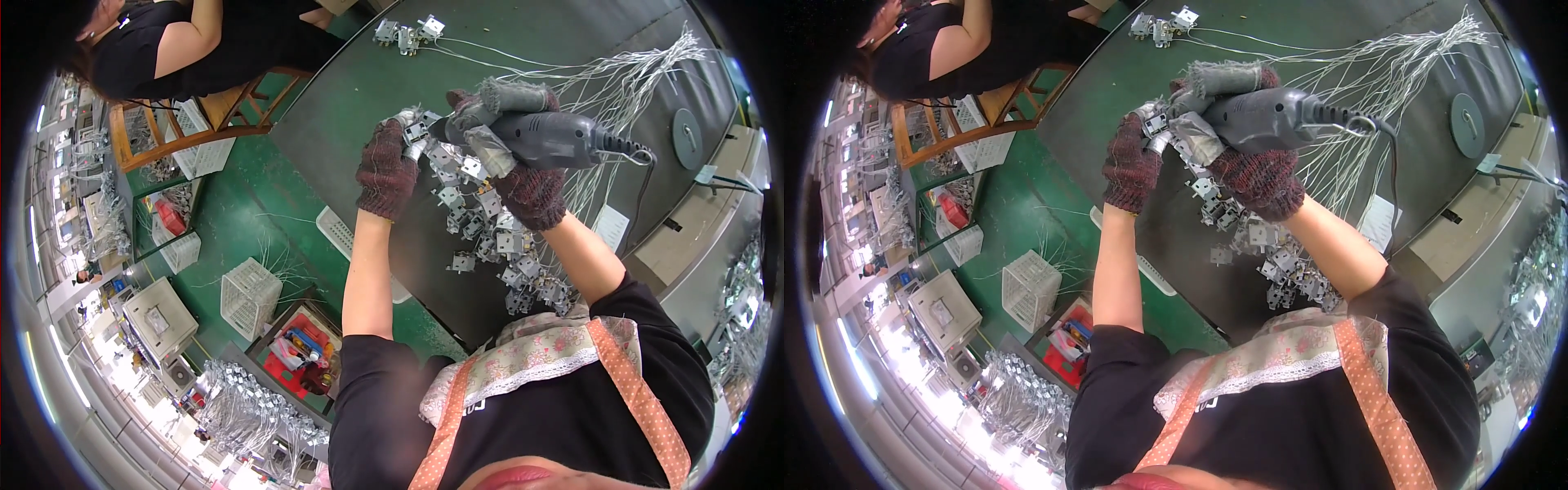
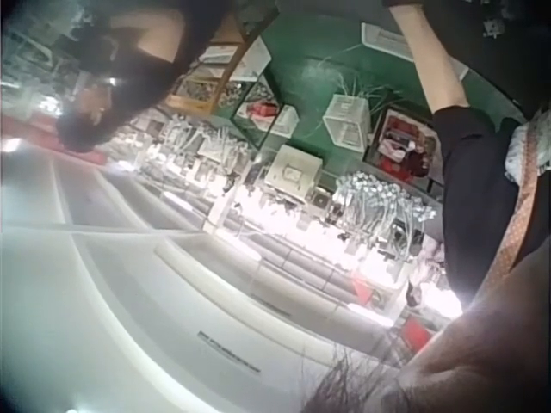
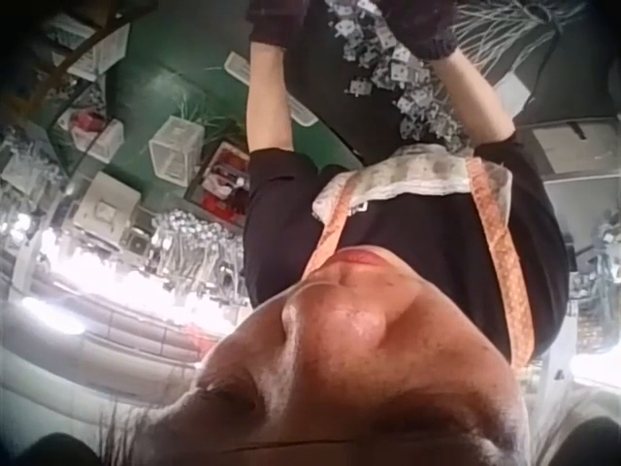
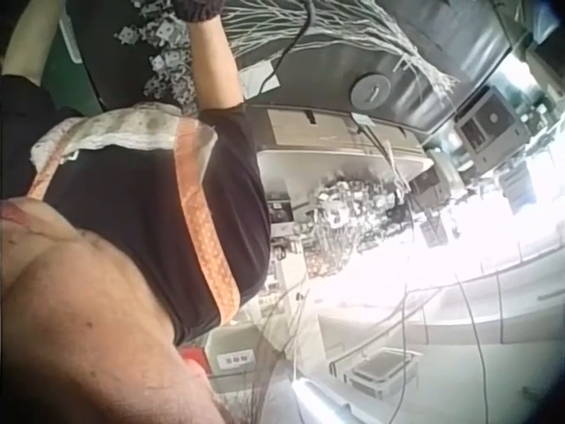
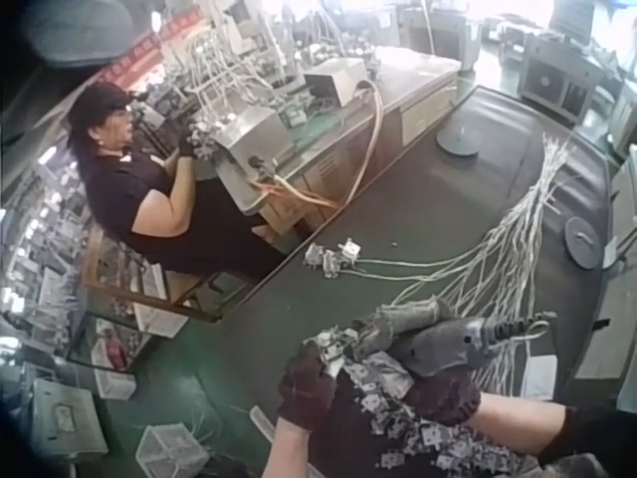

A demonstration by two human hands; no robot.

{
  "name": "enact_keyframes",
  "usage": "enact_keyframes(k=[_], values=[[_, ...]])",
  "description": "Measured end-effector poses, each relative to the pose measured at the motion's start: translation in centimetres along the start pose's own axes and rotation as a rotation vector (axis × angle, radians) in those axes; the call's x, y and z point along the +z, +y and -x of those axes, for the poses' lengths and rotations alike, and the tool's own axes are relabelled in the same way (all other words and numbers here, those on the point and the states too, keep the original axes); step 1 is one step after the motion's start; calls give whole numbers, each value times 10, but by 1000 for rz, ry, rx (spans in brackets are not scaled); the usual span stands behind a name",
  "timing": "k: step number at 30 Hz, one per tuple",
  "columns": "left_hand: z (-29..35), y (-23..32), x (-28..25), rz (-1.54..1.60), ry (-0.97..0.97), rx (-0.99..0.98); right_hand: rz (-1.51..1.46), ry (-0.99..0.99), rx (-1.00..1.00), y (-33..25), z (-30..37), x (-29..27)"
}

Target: Assemble and refine small electronic components using a handheld rotary tool at an industrial workbench.

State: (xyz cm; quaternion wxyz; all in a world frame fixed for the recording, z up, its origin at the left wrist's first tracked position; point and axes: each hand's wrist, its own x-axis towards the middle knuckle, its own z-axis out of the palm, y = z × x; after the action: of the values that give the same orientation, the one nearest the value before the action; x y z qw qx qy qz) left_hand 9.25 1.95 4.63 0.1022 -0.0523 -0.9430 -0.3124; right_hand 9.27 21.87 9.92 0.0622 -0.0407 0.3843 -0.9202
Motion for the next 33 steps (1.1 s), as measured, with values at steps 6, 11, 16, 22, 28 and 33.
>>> enact_keyframes(k=[6,11,16,22,28,33], values=[[-3,-4,-1,87,-32,11,766,-83,-168,-14,-6,15],[-3,-5,-3,45,-33,40,627,1,-10,-10,-9,19],[-6,-3,-3,31,-53,30,670,6,-165,-7,-14,10],[-20,-16,-3,100,-91,34,950,-118,-336,6,-28,-23],[-55,-69,-14,-69,-299,177,656,218,-134,25,-63,-34],[-119,-40,-3,88,-510,-422,750,237,-281,34,-73,-49]])
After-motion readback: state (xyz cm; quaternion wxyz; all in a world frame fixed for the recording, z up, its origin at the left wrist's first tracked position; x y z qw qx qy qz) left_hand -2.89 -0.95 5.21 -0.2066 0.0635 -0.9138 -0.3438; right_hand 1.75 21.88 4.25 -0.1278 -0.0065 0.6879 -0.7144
